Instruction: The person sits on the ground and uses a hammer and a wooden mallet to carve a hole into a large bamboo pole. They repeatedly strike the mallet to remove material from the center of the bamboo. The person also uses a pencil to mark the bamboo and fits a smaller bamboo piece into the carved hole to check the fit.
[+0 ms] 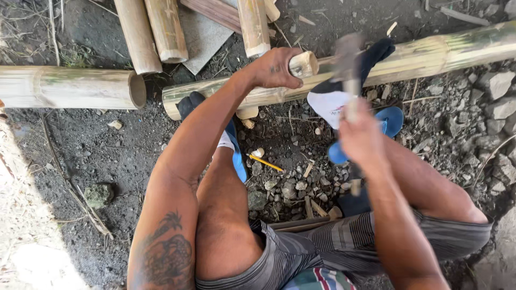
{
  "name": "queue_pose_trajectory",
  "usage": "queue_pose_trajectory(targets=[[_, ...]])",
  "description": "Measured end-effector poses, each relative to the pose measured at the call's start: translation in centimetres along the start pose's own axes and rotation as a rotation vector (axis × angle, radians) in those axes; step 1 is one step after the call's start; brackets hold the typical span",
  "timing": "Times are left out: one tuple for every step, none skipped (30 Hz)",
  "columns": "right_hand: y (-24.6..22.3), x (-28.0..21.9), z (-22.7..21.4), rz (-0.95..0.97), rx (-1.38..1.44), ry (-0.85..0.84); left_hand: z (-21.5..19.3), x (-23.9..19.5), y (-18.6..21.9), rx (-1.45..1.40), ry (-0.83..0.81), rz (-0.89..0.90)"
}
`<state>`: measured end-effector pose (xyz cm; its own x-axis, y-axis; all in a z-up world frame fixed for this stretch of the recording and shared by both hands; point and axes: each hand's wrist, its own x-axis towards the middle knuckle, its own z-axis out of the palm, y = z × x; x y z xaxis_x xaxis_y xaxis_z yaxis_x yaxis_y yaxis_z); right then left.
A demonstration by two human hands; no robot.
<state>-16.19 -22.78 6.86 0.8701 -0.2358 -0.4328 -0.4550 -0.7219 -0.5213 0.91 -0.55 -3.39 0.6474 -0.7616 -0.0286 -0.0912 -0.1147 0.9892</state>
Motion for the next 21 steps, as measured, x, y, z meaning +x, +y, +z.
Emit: queue_pose_trajectory(targets=[[-0.1, 1.6, 0.6, -0.128, -0.101, 0.151, 0.1, -0.1, 0.0, 0.018, -0.01, -0.034], [-0.1, 3.8, 1.5, -0.258, -0.203, 0.3, 0.0, -0.1, 0.0, 0.036, -0.021, -0.068], [0.0, 6.5, 2.5, -0.403, -0.306, 0.448, -0.4, -0.1, 0.2, 0.058, -0.022, -0.099], [0.3, 8.8, 3.6, -0.549, -0.408, 0.594, -0.5, 0.0, 0.3, 0.061, -0.048, -0.137], [1.1, 10.1, 4.8, -0.703, -0.508, 0.732, -0.4, 0.1, 0.5, 0.06, -0.067, -0.179], [2.2, 10.7, 5.5, -0.632, -0.531, 0.503, -0.2, 0.1, 0.4, 0.058, -0.087, -0.221], [3.4, 11.4, 5.8, -0.56, -0.55, 0.278, 0.0, 0.1, 0.2, 0.069, -0.054, -0.172], [4.4, 11.9, 5.8, -0.486, -0.565, 0.053, 0.0, 0.2, -0.1, 0.081, -0.021, -0.123], [5.1, 11.9, 5.7, -0.402, -0.577, -0.174, 0.2, 0.2, -0.5, 0.088, 0.005, -0.075], [5.3, 11.7, 5.8, -0.316, -0.584, -0.401, 0.5, 0.1, -0.8, 0.047, 0.008, -0.015], [5.0, 11.1, 6.1, -0.319, -0.454, -0.324, 0.3, 0.5, -1.0, 0.017, 0.013, 0.056], [4.5, 9.1, 6.6, -0.32, -0.323, -0.248, 0.1, 0.6, -1.0, -0.013, 0.018, 0.126], [3.8, 6.2, 7.0, -0.318, -0.19, -0.166, -0.3, 0.4, -0.8, 0.018, 0.007, 0.069], [3.0, 3.3, 6.9, -0.315, -0.057, -0.085, -1.0, 0.0, -0.5, 0.05, -0.004, 0.012], [2.4, 0.9, 5.9, -0.296, 0.07, -0.007, -0.7, -0.3, -0.3, 0.067, -0.022, -0.047], [2.0, -0.4, 3.9, -0.273, 0.022, 0.012, -0.1, -0.4, -0.1, 0.057, -0.023, -0.047], [1.2, -0.8, 1.2, -0.268, -0.025, 0.026, -0.2, -0.7, 0.1, 0.057, -0.008, -0.049], [0.5, -1.0, -1.2, -0.262, -0.072, 0.04, -0.4, -1.0, 0.2, 0.057, 0.007, -0.051], [0.3, -1.8, -4.4, -0.196, -0.306, 0.109, -0.4, -0.9, 0.2, 0.018, 0.001, -0.028], [0.1, -2.1, -6.5, -0.243, -0.198, 0.308, -0.5, -0.7, 0.1, -0.02, -0.004, -0.005], [0.1, -2.4, -8.6, -0.262, -0.09, 0.439, -0.4, -0.8, -0.1, -0.06, -0.003, 0.015]])
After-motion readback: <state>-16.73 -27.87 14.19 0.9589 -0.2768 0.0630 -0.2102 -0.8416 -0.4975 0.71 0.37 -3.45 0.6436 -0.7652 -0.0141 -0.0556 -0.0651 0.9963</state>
